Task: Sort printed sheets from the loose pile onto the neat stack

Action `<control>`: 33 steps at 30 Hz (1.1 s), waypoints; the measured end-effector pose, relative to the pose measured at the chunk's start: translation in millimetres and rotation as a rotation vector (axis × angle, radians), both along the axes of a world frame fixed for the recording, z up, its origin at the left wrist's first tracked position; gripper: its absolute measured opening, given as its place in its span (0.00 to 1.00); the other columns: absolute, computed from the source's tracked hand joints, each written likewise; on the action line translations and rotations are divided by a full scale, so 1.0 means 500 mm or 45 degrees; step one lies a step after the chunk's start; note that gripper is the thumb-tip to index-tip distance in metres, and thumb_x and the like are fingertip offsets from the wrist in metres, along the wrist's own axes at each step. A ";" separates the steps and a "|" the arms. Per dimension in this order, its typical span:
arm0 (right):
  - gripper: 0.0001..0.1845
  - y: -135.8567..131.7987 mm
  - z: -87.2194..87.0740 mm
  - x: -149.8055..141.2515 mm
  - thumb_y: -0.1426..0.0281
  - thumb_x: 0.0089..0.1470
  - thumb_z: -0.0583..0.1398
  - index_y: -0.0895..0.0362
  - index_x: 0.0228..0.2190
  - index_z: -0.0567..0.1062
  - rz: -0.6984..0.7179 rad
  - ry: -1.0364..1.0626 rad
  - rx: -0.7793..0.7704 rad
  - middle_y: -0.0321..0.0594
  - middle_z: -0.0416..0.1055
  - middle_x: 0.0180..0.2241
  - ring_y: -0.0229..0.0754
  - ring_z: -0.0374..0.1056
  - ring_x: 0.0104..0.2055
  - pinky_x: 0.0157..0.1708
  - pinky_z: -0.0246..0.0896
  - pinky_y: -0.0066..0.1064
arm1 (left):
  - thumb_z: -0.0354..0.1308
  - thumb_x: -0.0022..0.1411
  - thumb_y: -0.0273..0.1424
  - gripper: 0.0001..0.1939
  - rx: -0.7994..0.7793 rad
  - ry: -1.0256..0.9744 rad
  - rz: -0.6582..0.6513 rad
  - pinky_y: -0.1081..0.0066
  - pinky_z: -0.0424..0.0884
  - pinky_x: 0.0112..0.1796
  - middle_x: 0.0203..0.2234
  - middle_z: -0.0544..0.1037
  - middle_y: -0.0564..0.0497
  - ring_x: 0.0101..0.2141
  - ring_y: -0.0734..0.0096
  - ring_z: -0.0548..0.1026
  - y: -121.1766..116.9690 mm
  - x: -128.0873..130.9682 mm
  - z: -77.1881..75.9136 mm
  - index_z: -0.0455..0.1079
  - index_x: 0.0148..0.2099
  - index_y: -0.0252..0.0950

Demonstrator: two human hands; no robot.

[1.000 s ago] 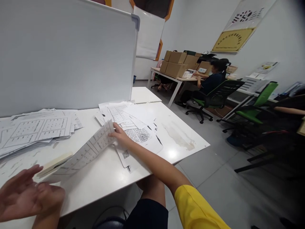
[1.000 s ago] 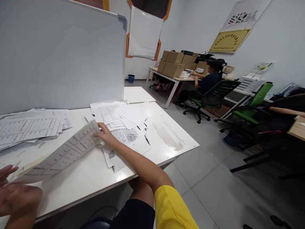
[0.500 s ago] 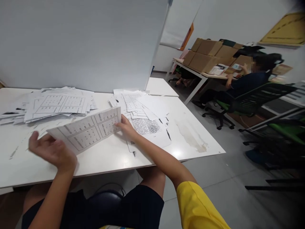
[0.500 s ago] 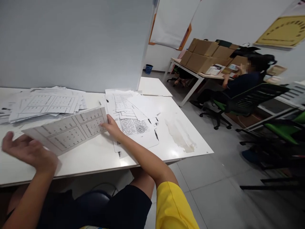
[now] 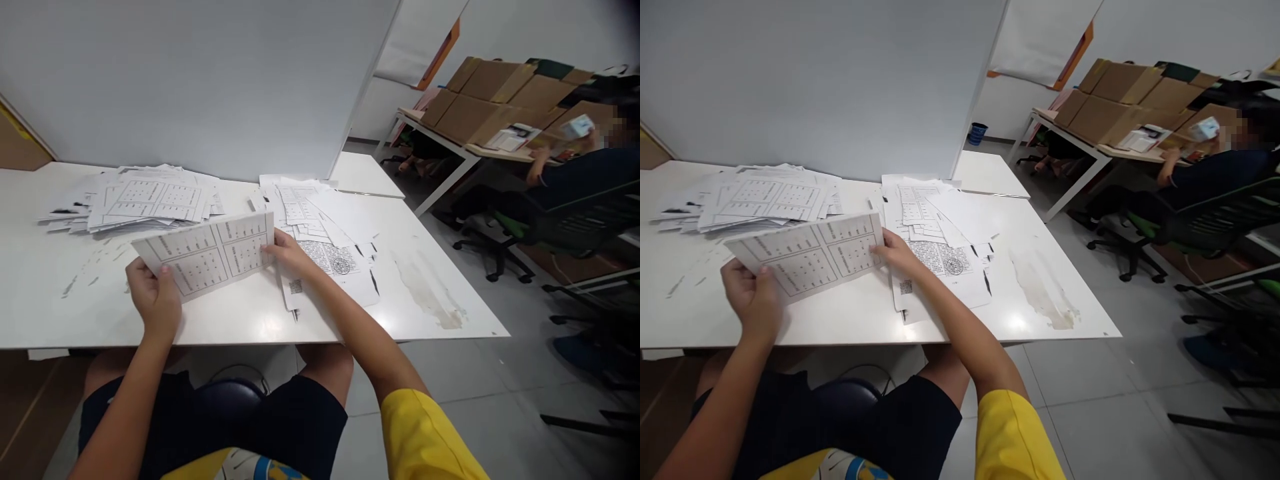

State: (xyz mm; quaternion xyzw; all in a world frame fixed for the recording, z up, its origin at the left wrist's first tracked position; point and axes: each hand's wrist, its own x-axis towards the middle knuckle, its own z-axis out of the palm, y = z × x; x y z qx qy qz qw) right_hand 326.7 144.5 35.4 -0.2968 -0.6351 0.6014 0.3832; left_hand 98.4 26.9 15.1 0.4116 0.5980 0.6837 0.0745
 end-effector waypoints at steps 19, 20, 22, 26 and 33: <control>0.12 0.018 0.051 0.072 0.84 0.53 0.59 0.61 0.35 0.78 -0.022 -0.564 -0.452 0.44 0.79 0.32 0.41 0.74 0.31 0.36 0.73 0.33 | 0.38 0.70 0.38 0.31 -0.801 1.233 -0.216 0.49 0.47 0.66 0.69 0.57 0.42 0.69 0.49 0.51 -0.020 -0.111 -0.011 0.54 0.70 0.33; 0.12 0.019 0.051 0.076 0.84 0.53 0.58 0.61 0.35 0.78 -0.010 -0.577 -0.451 0.43 0.79 0.31 0.41 0.73 0.30 0.35 0.72 0.32 | 0.38 0.70 0.39 0.31 -0.823 1.252 -0.202 0.49 0.48 0.66 0.69 0.57 0.43 0.69 0.49 0.51 -0.021 -0.110 -0.010 0.53 0.70 0.34; 0.12 0.022 0.051 0.085 0.84 0.52 0.59 0.60 0.35 0.79 0.015 -0.599 -0.449 0.41 0.78 0.29 0.40 0.72 0.29 0.33 0.71 0.32 | 0.38 0.69 0.39 0.31 -0.853 1.283 -0.193 0.49 0.50 0.66 0.69 0.57 0.43 0.69 0.49 0.51 -0.023 -0.110 -0.009 0.52 0.71 0.34; 0.13 0.027 0.055 0.100 0.84 0.50 0.59 0.60 0.34 0.80 0.050 -0.607 -0.445 0.40 0.78 0.27 0.42 0.73 0.30 0.34 0.71 0.33 | 0.38 0.69 0.39 0.32 -0.830 1.325 -0.176 0.50 0.51 0.66 0.69 0.57 0.42 0.69 0.49 0.49 -0.024 -0.111 -0.011 0.52 0.71 0.33; 0.13 0.034 0.047 0.102 0.84 0.50 0.60 0.60 0.35 0.80 0.049 -0.567 -0.426 0.41 0.79 0.29 0.41 0.73 0.30 0.33 0.70 0.31 | 0.39 0.69 0.38 0.32 -0.743 1.381 -0.200 0.50 0.49 0.66 0.69 0.56 0.43 0.70 0.51 0.46 -0.025 -0.112 -0.015 0.50 0.72 0.32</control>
